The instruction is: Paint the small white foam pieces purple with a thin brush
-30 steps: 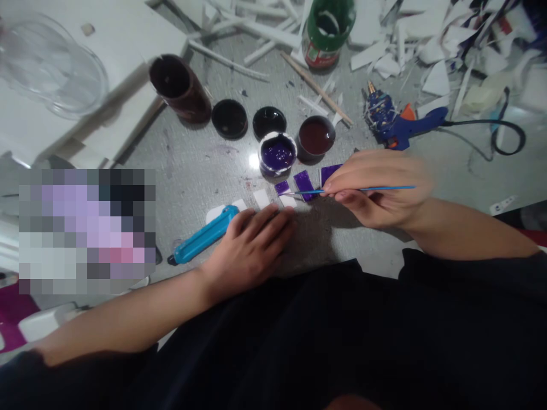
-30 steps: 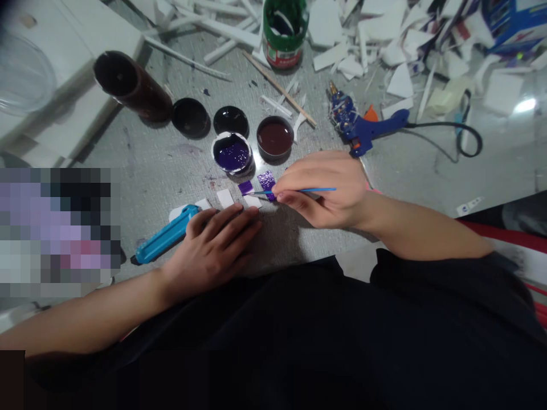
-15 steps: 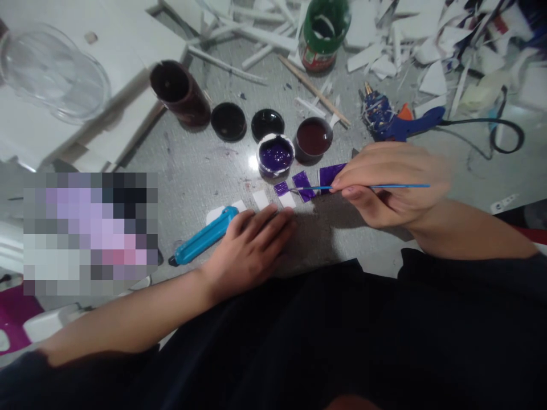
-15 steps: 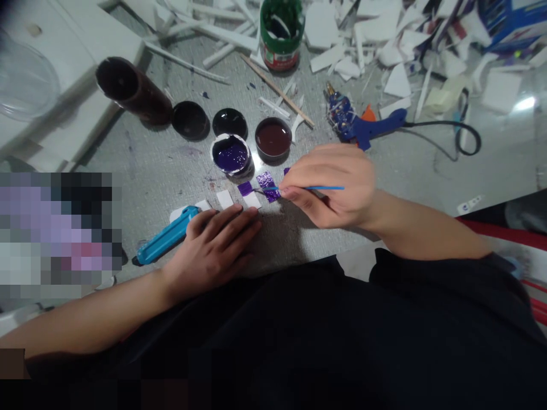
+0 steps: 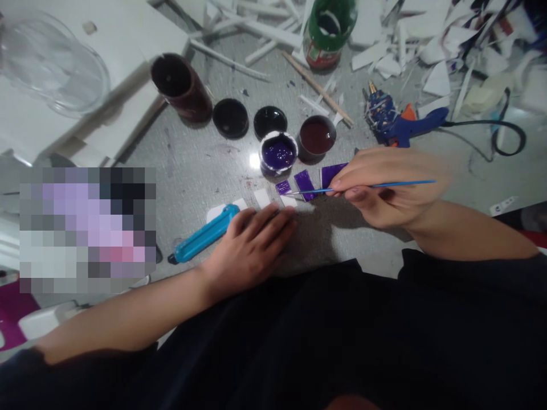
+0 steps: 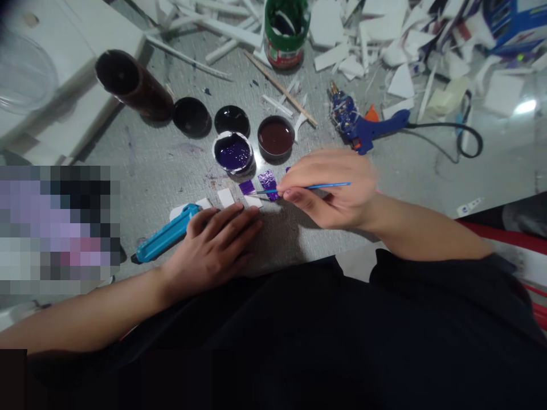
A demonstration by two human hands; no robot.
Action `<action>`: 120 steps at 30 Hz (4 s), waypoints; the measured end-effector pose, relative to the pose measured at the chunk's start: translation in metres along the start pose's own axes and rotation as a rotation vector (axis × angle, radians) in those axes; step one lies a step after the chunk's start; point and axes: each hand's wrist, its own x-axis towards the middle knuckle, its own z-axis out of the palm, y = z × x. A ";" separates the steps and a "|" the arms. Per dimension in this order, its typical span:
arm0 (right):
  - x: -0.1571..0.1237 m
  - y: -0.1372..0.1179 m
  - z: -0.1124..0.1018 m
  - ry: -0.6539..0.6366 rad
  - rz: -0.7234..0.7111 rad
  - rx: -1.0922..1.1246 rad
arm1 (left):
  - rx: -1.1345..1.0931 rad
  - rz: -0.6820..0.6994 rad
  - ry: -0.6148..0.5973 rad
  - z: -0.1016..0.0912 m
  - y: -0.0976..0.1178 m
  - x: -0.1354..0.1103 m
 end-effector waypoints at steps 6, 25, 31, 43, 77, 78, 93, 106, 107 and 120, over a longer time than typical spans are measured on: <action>-0.003 0.001 -0.001 -0.041 -0.007 0.014 | 0.015 0.011 0.027 -0.002 0.000 0.002; -0.006 -0.005 -0.011 -0.126 -0.009 -0.176 | -0.011 0.001 -0.015 0.000 -0.001 0.000; -0.010 -0.007 -0.011 -0.047 0.028 -0.176 | -0.016 0.007 0.002 0.000 -0.002 -0.001; -0.010 -0.004 -0.005 -0.108 0.080 -0.021 | 0.006 0.011 0.003 0.000 -0.001 0.000; -0.010 -0.006 -0.004 -0.083 0.118 0.029 | -0.002 0.010 0.000 -0.001 -0.002 0.001; -0.010 -0.006 -0.004 -0.098 0.114 0.026 | 0.000 0.010 0.011 -0.001 -0.001 0.001; -0.007 -0.009 -0.009 -0.164 0.095 -0.069 | -0.064 -0.012 -0.022 0.002 -0.001 -0.003; -0.007 -0.006 -0.012 -0.049 0.028 -0.085 | -0.025 0.001 0.000 0.001 -0.001 -0.001; -0.007 -0.007 -0.012 -0.054 0.033 -0.072 | -0.028 0.000 -0.009 0.001 -0.001 -0.001; -0.007 -0.007 -0.007 -0.177 0.050 -0.026 | 0.003 0.003 0.007 0.000 0.000 0.000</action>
